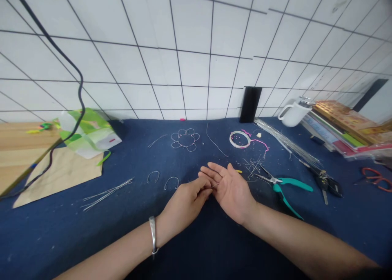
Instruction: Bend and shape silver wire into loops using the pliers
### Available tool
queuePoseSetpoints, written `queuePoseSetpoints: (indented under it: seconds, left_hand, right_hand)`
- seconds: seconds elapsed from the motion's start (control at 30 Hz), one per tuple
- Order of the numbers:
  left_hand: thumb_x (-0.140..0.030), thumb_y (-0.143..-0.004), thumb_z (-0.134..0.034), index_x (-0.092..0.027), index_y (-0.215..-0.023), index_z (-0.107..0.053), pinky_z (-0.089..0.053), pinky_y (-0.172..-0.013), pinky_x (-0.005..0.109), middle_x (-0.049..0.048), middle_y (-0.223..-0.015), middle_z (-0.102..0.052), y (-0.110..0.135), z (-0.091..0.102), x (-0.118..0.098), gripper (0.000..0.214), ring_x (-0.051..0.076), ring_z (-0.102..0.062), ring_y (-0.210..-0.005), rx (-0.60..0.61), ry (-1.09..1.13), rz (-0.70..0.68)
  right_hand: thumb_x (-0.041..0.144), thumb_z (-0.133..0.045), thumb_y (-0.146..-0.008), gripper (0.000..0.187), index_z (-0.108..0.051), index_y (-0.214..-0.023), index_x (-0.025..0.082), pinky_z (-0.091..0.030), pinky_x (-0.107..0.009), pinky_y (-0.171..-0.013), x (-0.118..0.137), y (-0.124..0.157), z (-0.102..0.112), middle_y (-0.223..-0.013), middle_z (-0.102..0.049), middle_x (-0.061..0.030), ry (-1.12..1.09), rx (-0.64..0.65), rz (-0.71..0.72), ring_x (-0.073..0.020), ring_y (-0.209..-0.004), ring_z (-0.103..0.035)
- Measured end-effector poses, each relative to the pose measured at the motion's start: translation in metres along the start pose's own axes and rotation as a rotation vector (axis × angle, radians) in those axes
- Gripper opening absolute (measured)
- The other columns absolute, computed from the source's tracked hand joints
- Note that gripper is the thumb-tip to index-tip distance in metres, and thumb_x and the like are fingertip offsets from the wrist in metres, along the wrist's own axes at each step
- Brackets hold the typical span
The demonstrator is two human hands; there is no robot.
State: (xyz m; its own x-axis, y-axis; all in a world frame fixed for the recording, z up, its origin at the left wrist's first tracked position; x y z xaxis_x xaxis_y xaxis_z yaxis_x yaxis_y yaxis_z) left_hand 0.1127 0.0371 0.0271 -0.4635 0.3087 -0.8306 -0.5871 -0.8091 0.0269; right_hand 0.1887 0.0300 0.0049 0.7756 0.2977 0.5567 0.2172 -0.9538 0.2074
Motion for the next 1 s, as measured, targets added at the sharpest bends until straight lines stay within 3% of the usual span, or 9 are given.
queuePoseSetpoints:
  seconds: [1.0]
  left_hand:
    - [-0.014,-0.084,-0.038,-0.017,-0.073,-0.049,-0.036,-0.054,0.021,-0.0032,-0.066,-0.055,-0.0011,0.0025,-0.0044,0.016,0.008,-0.048,-0.056,-0.024,-0.076,-0.056]
  right_hand:
    - [0.052,-0.032,-0.087,0.048,-0.053,-0.109,0.016,-0.027,-0.039,-0.101,-0.0004,0.0017,0.0001,-0.115,-0.058,-0.0102,0.049,-0.020,0.009,-0.0203,-0.112,-0.050]
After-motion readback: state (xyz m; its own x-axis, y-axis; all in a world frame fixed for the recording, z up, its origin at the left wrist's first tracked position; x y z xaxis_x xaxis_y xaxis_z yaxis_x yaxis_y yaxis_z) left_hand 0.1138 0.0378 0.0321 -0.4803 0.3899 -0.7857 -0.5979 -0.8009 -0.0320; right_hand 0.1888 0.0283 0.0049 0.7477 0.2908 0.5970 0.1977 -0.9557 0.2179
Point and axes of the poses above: each hand's wrist, its own y-axis away from the middle knuckle, its own z-axis out of the back of the hand, x = y × z, the point moved 9 cm from there along -y, towards the middle knuckle
